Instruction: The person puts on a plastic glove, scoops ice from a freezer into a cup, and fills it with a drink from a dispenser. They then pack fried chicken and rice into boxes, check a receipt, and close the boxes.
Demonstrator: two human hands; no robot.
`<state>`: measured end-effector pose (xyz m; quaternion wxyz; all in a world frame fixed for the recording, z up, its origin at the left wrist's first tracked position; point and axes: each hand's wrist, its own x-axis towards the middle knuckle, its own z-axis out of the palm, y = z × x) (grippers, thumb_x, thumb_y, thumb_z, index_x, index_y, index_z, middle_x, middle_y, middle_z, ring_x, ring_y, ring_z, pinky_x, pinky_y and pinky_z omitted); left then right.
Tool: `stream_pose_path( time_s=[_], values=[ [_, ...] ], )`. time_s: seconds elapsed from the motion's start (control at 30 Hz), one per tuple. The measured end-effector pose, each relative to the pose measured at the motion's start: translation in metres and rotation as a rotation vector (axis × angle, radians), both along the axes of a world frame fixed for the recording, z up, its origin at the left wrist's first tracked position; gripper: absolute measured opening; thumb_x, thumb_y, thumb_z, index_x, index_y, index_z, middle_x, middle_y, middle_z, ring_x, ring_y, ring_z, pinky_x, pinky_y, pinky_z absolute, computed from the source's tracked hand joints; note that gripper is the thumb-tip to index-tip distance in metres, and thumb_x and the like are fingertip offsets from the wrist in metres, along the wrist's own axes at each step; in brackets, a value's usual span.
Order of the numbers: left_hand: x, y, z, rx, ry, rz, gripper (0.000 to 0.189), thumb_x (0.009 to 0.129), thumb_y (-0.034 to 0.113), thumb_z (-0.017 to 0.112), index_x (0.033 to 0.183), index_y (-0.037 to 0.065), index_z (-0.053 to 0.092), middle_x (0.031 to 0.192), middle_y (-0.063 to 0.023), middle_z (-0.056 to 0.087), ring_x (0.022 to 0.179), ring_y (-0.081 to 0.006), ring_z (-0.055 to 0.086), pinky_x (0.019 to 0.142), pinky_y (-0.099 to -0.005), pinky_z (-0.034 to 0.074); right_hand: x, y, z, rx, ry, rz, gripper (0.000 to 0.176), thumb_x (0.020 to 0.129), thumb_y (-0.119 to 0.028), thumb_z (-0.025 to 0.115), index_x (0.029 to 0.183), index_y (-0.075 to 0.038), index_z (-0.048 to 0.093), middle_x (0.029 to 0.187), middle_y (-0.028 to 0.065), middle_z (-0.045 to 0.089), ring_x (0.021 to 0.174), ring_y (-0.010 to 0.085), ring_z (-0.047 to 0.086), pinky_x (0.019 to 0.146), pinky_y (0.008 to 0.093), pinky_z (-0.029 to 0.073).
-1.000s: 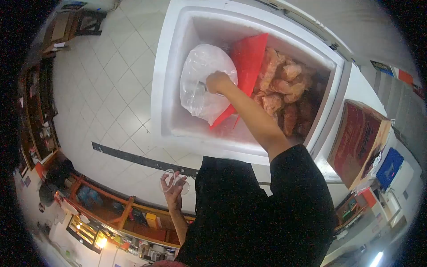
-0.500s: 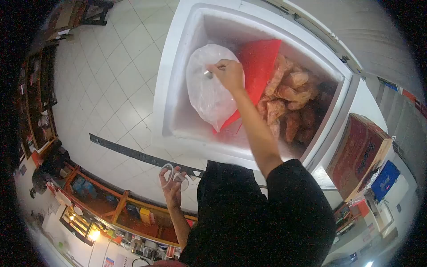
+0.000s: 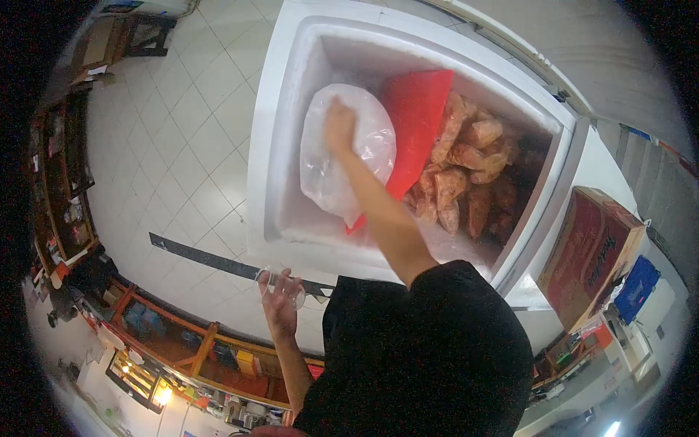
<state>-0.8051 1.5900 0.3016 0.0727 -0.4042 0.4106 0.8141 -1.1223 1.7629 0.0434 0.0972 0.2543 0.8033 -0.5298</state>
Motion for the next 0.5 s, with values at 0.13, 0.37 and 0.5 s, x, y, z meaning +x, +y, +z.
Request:
stream_pose_path(
  time_s=[0.13,0.37,0.5],
  values=[
    [0.007,-0.008,0.003,0.001,-0.016,0.048,0.084,0.073,0.022,0.086,0.140,0.018,0.035,0.134,-0.0181,0.052,0.116,-0.0341,0.058,0.107,-0.0484,0.042,-0.025,0.108,0.026,0.311,0.416,-0.293,0.010,0.085,-0.018,0.062,0.086,-0.007,0.061,0.075,0.0096,0.063,0.066,0.0286,0.062,0.062,0.0438,0.043],
    [0.000,-0.009,0.005,-0.027,-0.024,-0.047,0.083,0.075,0.015,0.080,0.143,0.014,0.033,0.133,-0.0235,0.051,0.113,-0.0363,0.060,0.103,-0.0459,0.047,-0.056,0.083,0.013,0.717,0.699,0.000,0.025,0.087,-0.014,0.058,0.063,-0.008,0.057,0.056,0.0146,0.057,0.046,0.0320,0.052,0.045,0.0400,0.040],
    [0.017,-0.019,0.018,-0.104,-0.094,0.049,0.086,0.074,0.019,0.083,0.143,0.012,0.032,0.133,-0.0231,0.051,0.113,-0.0350,0.061,0.102,-0.0456,0.047,-0.067,0.106,0.093,-0.184,0.570,-0.354,0.027,0.084,-0.013,0.060,0.058,-0.009,0.056,0.055,0.0149,0.059,0.046,0.0300,0.056,0.047,0.0399,0.044]
  ],
)
